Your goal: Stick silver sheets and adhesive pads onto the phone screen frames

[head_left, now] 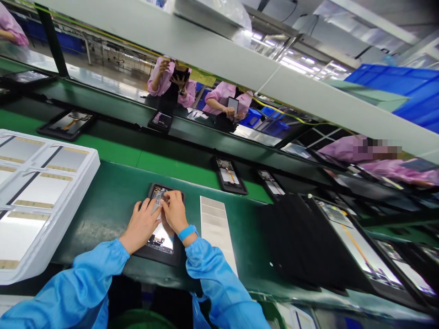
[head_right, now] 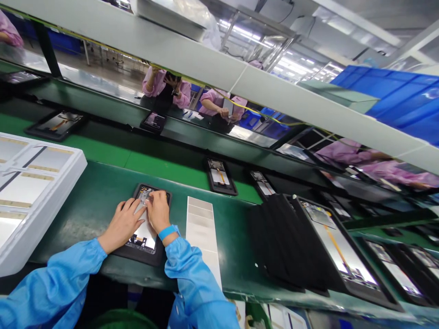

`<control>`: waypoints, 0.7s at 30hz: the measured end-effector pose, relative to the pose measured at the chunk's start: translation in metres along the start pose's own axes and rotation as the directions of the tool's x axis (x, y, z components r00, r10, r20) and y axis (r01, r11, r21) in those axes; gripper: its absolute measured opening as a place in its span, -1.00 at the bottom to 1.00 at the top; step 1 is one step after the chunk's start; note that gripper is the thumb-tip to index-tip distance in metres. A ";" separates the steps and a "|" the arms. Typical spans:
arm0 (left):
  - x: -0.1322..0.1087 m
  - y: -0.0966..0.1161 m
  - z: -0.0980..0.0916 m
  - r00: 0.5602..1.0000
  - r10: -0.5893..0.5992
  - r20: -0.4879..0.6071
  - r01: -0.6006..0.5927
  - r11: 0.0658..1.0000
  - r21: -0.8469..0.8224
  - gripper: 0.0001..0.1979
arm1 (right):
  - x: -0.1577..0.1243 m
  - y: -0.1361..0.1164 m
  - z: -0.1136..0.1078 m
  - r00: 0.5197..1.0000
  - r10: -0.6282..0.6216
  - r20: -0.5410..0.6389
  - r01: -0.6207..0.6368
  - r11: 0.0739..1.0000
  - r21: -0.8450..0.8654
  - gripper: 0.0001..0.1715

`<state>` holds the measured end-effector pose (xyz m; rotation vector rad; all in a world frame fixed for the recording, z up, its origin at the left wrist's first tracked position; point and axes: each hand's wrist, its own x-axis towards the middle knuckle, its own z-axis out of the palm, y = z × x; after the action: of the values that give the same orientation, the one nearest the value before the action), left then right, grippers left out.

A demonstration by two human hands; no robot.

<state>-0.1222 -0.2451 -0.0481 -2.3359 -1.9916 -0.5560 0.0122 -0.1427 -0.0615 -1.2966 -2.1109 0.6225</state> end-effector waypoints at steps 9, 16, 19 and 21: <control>0.000 -0.001 -0.001 1.000 0.003 -0.017 -0.002 0.997 0.071 -0.59 | 0.029 0.015 -0.007 0.995 0.028 0.098 -0.011 0.985 -0.170 -0.88; 0.006 0.002 -0.018 0.999 0.022 0.040 -0.024 0.998 0.055 -0.69 | 0.037 0.007 -0.015 0.983 -0.083 0.164 0.102 0.989 -0.111 -0.91; -0.003 -0.004 -0.044 0.996 0.087 -0.003 -0.087 0.995 0.053 -0.75 | 0.047 0.006 -0.022 0.984 -0.081 0.157 0.094 0.992 -0.079 -0.91; -0.022 -0.018 -0.071 0.997 0.021 -0.080 -0.015 0.998 0.063 -0.74 | 0.040 0.003 -0.035 0.986 -0.085 0.142 0.092 0.995 -0.039 -0.84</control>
<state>-0.1604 -0.2805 0.0085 -2.2554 -1.9227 -0.5693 0.0232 -0.1019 -0.0288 -1.2068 -2.2957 0.6472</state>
